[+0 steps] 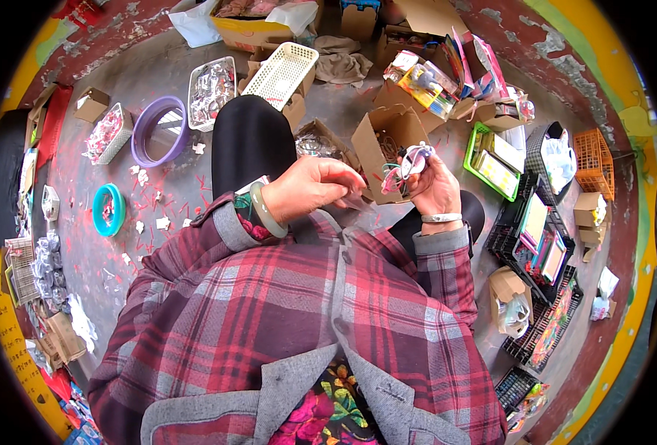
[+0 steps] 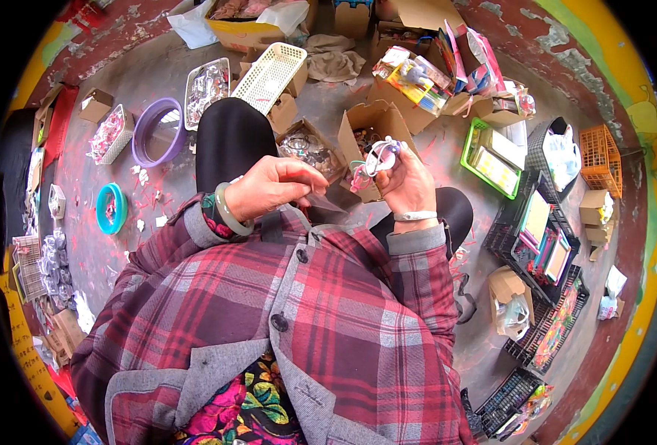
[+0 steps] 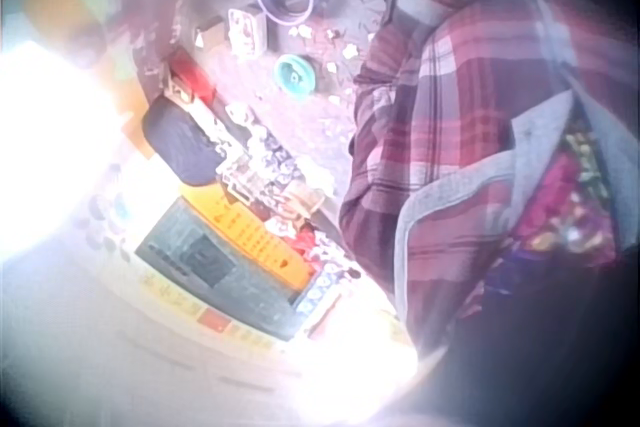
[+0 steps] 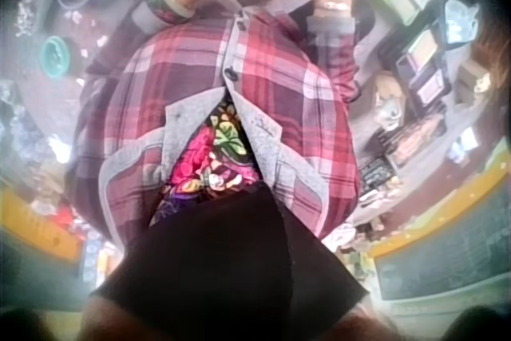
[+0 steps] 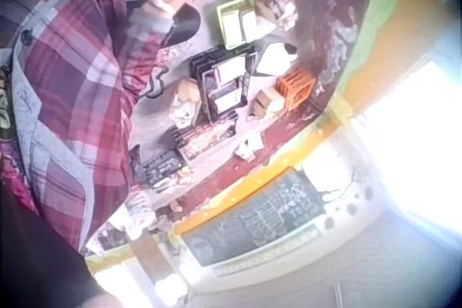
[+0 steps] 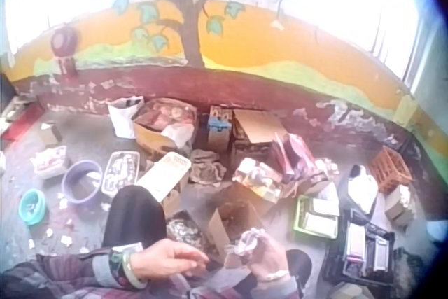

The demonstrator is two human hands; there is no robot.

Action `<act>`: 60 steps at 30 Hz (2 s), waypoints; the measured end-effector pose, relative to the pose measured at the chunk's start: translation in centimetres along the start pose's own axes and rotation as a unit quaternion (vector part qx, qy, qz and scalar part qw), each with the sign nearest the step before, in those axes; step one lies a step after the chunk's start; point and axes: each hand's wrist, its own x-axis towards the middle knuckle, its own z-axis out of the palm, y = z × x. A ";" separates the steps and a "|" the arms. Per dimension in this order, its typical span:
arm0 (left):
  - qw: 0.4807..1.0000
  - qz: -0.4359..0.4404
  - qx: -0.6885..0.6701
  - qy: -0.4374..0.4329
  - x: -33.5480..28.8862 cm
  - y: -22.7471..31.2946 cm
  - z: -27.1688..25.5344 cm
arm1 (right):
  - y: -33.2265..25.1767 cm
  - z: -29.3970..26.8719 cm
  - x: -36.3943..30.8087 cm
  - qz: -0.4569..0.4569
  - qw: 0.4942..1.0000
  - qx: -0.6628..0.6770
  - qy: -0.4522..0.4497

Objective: The person sits on the floor and packs small craft items into clear plastic bags. They pick up items like heart-shaped cutouts and ribbons, place them into bags, and seal them. The person also handles small plastic containers and places items into them.

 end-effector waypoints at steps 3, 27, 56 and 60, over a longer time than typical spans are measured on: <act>0.999 0.022 0.001 -0.026 -0.1 -0.2 -0.5 | 0.5 0.7 -0.1 -0.004 0.999 -0.034 0.013; 0.972 -0.116 -0.206 0.011 0.2 0.7 1.1 | 3.3 7.3 -2.5 -0.168 0.922 -0.272 -0.219; 0.984 -0.022 -0.074 0.162 -0.2 -0.4 0.1 | 1.8 7.7 -4.1 -0.067 0.959 -0.275 -0.024; 0.991 -0.042 -0.092 0.091 -0.5 -0.2 -0.1 | 1.3 6.5 -3.5 -0.105 0.948 -0.299 -0.008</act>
